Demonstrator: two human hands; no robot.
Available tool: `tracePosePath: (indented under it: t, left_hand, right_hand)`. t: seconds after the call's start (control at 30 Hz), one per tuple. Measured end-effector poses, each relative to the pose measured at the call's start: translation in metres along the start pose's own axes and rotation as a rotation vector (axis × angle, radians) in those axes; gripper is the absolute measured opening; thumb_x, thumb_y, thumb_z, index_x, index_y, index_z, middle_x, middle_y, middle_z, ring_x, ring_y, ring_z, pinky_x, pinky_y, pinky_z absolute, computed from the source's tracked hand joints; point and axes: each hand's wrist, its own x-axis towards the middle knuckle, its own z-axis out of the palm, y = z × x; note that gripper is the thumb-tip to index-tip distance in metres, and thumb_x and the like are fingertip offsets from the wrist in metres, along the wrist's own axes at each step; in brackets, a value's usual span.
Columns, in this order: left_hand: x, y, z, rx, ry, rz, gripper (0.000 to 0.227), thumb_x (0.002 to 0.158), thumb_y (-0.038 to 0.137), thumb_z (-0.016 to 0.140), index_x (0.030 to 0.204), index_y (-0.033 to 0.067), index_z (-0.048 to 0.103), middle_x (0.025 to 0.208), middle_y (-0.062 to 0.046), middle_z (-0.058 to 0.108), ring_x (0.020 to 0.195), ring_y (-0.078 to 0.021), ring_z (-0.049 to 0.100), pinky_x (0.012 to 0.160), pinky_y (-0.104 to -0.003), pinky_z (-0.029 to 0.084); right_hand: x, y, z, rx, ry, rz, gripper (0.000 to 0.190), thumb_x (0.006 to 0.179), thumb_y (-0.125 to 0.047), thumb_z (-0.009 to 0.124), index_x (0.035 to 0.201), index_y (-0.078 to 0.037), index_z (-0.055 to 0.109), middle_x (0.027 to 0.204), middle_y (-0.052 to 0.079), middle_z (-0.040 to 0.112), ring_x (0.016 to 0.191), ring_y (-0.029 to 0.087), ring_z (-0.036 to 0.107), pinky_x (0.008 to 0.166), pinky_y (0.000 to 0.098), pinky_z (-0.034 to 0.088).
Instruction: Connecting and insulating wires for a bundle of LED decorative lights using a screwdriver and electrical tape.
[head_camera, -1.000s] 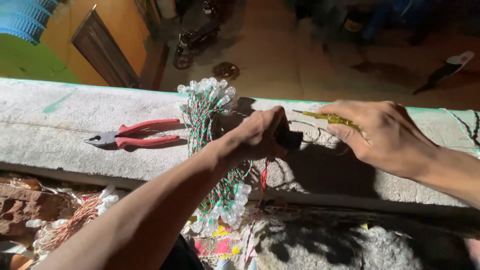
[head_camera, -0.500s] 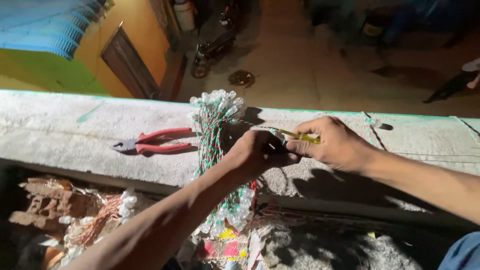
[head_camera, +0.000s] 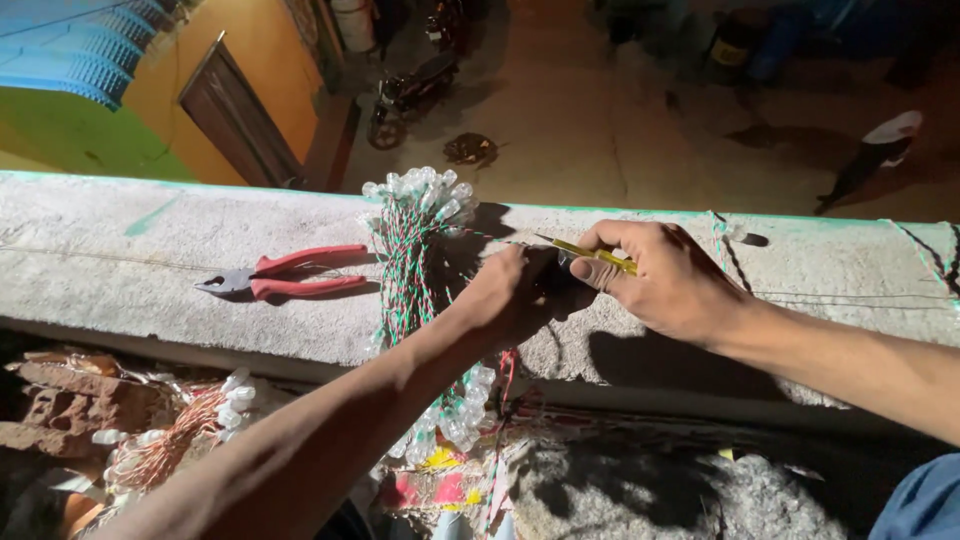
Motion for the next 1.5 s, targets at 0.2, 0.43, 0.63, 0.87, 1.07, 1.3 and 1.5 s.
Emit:
tracePosePath:
  t: [0.2, 0.43, 0.63, 0.87, 1.07, 1.3, 1.5]
  left_hand:
    - [-0.002, -0.051, 0.014, 0.126, 0.078, 0.217, 0.039, 0.072, 0.012, 0.073, 0.107, -0.0005, 0.063, 0.08, -0.015, 0.066, 0.067, -0.0265, 0.063, 0.061, -0.038, 0.051]
    - [-0.005, 0.014, -0.003, -0.048, 0.037, -0.221, 0.042, 0.08, 0.039, 0.079, 0.079, -0.0013, 0.065, 0.063, -0.009, 0.063, 0.056, -0.0197, 0.054, 0.054, -0.04, 0.045]
    - [0.001, -0.018, -0.003, -0.204, -0.003, -0.172, 0.03, 0.075, 0.032, 0.07, 0.08, 0.0021, 0.066, 0.062, -0.003, 0.065, 0.054, -0.0135, 0.062, 0.05, -0.034, 0.052]
    - [0.002, -0.024, -0.01, -0.515, -0.164, -0.104, 0.034, 0.091, 0.032, 0.058, 0.101, -0.0003, 0.065, 0.074, -0.006, 0.068, 0.067, -0.0147, 0.068, 0.061, -0.032, 0.054]
    - [0.003, -0.033, -0.009, -0.629, -0.149, -0.244, 0.047, 0.104, 0.046, 0.049, 0.114, 0.003, 0.066, 0.084, -0.006, 0.072, 0.071, -0.0126, 0.066, 0.062, -0.028, 0.049]
    - [0.018, -0.042, 0.006, -0.529, -0.094, -0.298, 0.038, 0.104, 0.037, 0.053, 0.1, 0.0006, 0.065, 0.075, -0.005, 0.072, 0.063, -0.0114, 0.065, 0.057, -0.029, 0.049]
    - [0.015, -0.078, 0.024, -0.192, 0.052, -0.107, 0.041, 0.108, 0.037, 0.055, 0.092, -0.0002, 0.063, 0.069, -0.009, 0.064, 0.057, -0.0158, 0.061, 0.057, -0.032, 0.048]
  right_hand:
    - [0.001, 0.025, 0.01, 0.093, 0.001, -0.106, 0.018, 0.089, -0.017, 0.056, 0.091, -0.007, 0.07, 0.088, 0.005, 0.068, 0.101, 0.019, 0.063, 0.102, 0.0415, 0.047]
    - [0.007, 0.036, 0.01, 0.245, -0.019, -0.196, 0.016, 0.086, -0.004, 0.05, 0.082, -0.005, 0.066, 0.077, 0.007, 0.06, 0.085, 0.018, 0.058, 0.085, 0.0386, 0.057]
    - [0.011, 0.015, 0.001, 0.216, -0.093, -0.023, 0.042, 0.095, -0.044, 0.06, 0.09, -0.006, 0.077, 0.074, 0.006, 0.077, 0.067, 0.013, 0.072, 0.083, 0.0335, 0.058]
    - [0.006, -0.003, -0.013, 0.009, -0.005, 0.109, 0.042, 0.095, -0.046, 0.061, 0.105, -0.01, 0.081, 0.079, 0.005, 0.081, 0.053, 0.018, 0.054, 0.05, 0.0372, 0.041]
    - [-0.009, -0.02, -0.029, -0.437, 0.122, 0.008, 0.034, 0.098, -0.02, 0.062, 0.13, -0.011, 0.07, 0.094, 0.01, 0.079, 0.055, 0.02, 0.067, 0.052, 0.0352, 0.057]
    - [-0.012, -0.025, -0.033, -0.614, 0.005, -0.202, 0.024, 0.084, -0.01, 0.072, 0.106, -0.003, 0.077, 0.106, 0.019, 0.077, 0.087, 0.028, 0.078, 0.08, 0.0373, 0.063]
    - [-0.006, -0.03, -0.028, -0.594, -0.05, -0.091, 0.03, 0.084, -0.013, 0.073, 0.113, -0.006, 0.076, 0.105, 0.019, 0.077, 0.086, 0.028, 0.078, 0.08, 0.037, 0.063]
